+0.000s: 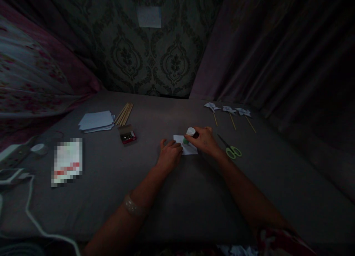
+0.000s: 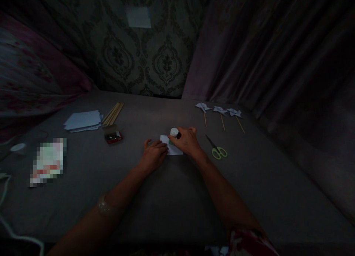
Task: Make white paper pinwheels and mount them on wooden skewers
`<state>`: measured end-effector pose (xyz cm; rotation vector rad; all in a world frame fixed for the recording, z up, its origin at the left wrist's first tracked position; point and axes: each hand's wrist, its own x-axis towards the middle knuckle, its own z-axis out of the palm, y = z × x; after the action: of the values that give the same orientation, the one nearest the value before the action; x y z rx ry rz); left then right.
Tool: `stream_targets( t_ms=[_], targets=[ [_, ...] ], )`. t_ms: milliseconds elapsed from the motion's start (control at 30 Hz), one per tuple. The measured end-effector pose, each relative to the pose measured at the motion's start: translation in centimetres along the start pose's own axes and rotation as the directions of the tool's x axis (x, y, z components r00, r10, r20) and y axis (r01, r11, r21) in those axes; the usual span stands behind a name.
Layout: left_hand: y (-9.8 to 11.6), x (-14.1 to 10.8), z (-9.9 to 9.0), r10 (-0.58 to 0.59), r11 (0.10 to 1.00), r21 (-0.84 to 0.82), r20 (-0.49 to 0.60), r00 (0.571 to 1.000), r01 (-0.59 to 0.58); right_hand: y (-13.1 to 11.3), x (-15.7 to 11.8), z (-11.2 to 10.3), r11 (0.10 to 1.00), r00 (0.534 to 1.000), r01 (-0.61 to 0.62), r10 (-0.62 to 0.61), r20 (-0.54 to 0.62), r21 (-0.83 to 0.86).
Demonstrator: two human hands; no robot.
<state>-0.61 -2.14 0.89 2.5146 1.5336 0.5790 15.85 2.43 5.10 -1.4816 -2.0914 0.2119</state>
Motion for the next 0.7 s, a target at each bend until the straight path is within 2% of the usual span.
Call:
stream_targets(
  t_ms=[200, 367, 433, 600, 700],
  targets=[
    [-0.3, -0.1, 0.5, 0.009, 1.000, -0.019, -0.034, 0.999, -0.010, 0.0, 0.0, 0.6, 1.000, 1.000, 0.005, -0.005, 0.026, 0.025],
    [-0.4, -0.1, 0.5, 0.007, 0.999, -0.050, -0.046, 0.999, -0.010, 0.8, 0.1, 0.9, 0.994, 0.988, -0.037, 0.021, 0.151, 0.101],
    [-0.3, -0.1, 0.4, 0.005, 0.998, -0.064, -0.039, 0.999, -0.008, 1.0, 0.0, 1.0, 0.992, 0.986, -0.055, 0.036, 0.166, 0.110],
    [-0.2, -0.1, 0.2, -0.016, 0.997, -0.077, -0.027, 0.999, 0.014, 0.4, -0.4, 1.4, 0.998, 0.995, -0.055, 0.055, 0.083, 0.000],
    [-0.1, -0.1, 0.2, -0.025, 0.997, -0.074, -0.014, 1.000, 0.023, -0.4, -0.8, 1.9, 0.991, 0.995, -0.099, 0.100, 0.010, -0.088]
  ],
)
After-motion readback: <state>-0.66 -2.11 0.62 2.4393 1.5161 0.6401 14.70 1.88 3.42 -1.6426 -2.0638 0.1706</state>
